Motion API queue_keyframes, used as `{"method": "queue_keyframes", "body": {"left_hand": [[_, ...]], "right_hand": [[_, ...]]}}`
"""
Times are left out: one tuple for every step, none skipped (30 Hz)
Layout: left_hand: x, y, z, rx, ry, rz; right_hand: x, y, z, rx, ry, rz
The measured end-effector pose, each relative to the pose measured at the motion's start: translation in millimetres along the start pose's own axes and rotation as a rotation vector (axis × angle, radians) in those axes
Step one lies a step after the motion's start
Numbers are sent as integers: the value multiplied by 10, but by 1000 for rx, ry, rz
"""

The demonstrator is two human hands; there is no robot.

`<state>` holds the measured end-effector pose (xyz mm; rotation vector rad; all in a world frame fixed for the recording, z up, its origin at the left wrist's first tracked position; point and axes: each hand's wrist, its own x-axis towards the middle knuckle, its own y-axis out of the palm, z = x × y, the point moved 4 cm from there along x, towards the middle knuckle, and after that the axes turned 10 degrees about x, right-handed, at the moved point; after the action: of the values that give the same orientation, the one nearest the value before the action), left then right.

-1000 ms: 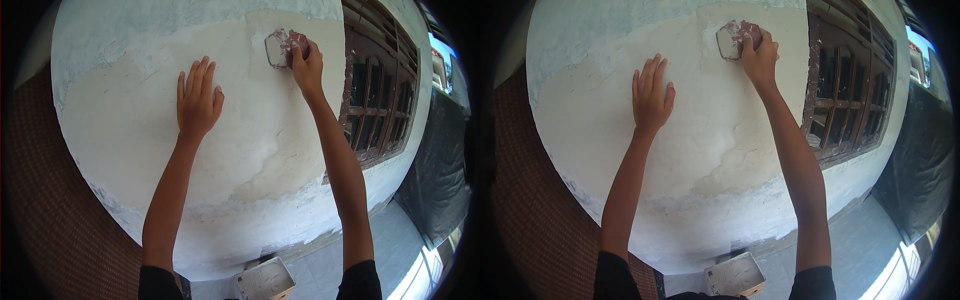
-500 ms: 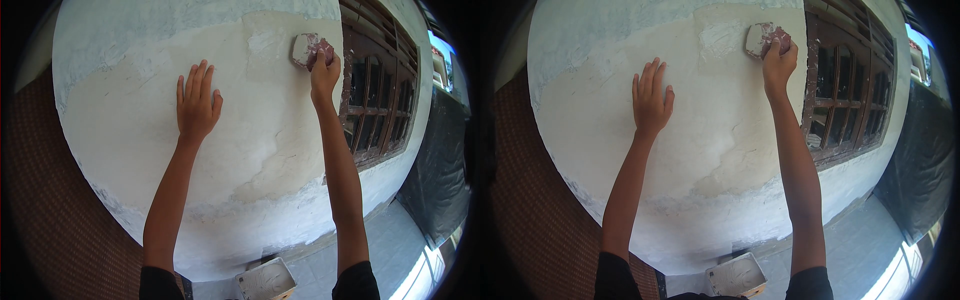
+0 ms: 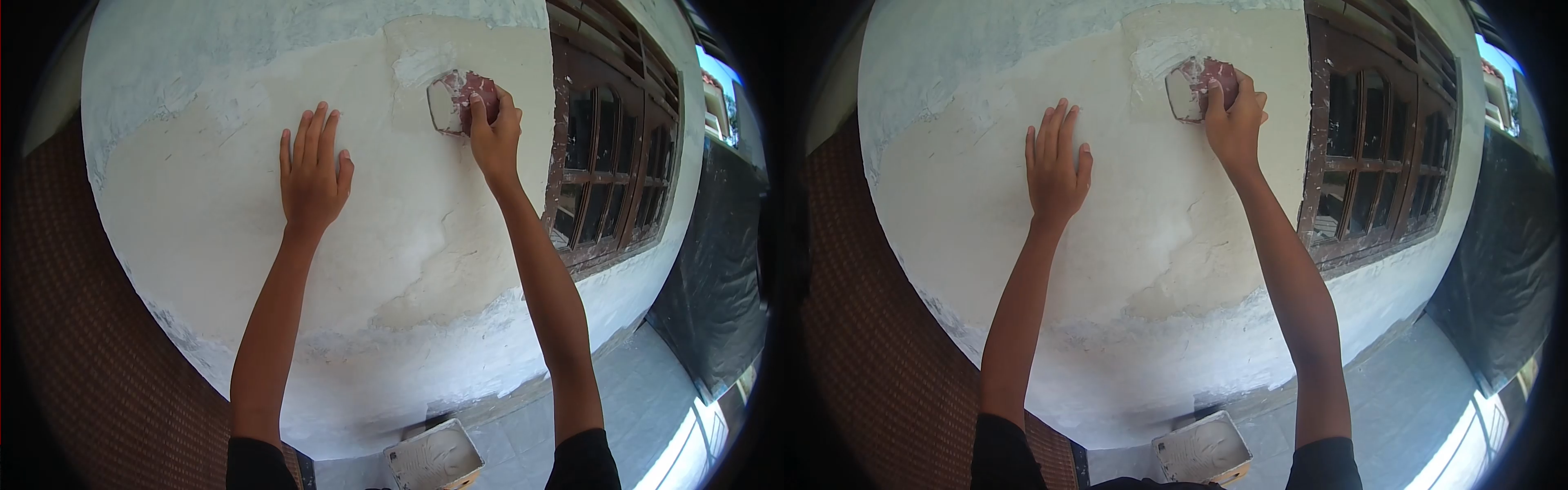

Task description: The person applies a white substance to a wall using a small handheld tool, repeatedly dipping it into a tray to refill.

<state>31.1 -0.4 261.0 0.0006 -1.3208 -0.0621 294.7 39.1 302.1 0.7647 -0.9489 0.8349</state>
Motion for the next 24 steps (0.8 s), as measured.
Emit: {"method": "queue_keyframes", "body": {"left_hand": [[-17,-6,-1,6,-2,6],[-34,-10,-8,8,-3,9],[-43,-12,-18,9,-4,9],[-45,-11,-20,11,-4,7],[-45,-5,-14,13,-4,5],[-47,3,-12,10,-3,0],[-53,6,-14,6,-2,-4],[-54,6,-12,4,-1,-4],[-56,7,-9,1,-2,1],[-67,6,-11,-3,-3,8],[-79,0,-22,-2,-4,9],[-79,-3,-32,9,-6,14],[-78,-6,-33,20,-7,20],[-77,-4,-25,21,-5,19],[-80,1,-21,17,-1,14],[-83,4,-24,12,1,10],[-82,6,-28,10,4,10],[-82,4,-22,11,2,9],[-91,0,-23,11,0,11],[-107,-5,-32,12,0,15],[-109,-6,-40,12,-2,16],[-107,-7,-36,13,-2,15],[-108,-9,-27,16,-2,14],[-108,-7,-28,16,-3,15]], "right_hand": [[131,-73,-237,140,70,-140],[250,-130,-473,282,138,-280],[245,-191,-396,483,172,-353],[203,-178,-379,487,170,-352],[162,-113,-320,470,113,-223],[98,-52,-255,449,56,-95],[-13,-8,-107,215,-42,12],[-52,10,-129,0,-107,84],[31,-16,-295,90,-17,-14],[105,-64,-372,179,76,-112],[142,-144,-467,414,189,-195],[175,-195,-442,653,300,-279],[153,-212,-376,671,325,-276],[93,-182,-380,673,324,-277],[40,-100,-323,511,172,-131],[-27,-29,-251,345,22,13],[-100,-21,-180,-45,-161,40],[-30,-29,-231,-45,-161,38],[95,-104,-343,137,-32,-88],[146,-150,-471,318,98,-212],[123,-239,-298,495,202,-329],[107,-282,-176,523,230,-323],[70,-224,-145,593,174,-219],[48,-160,-143,660,115,-113]]}}
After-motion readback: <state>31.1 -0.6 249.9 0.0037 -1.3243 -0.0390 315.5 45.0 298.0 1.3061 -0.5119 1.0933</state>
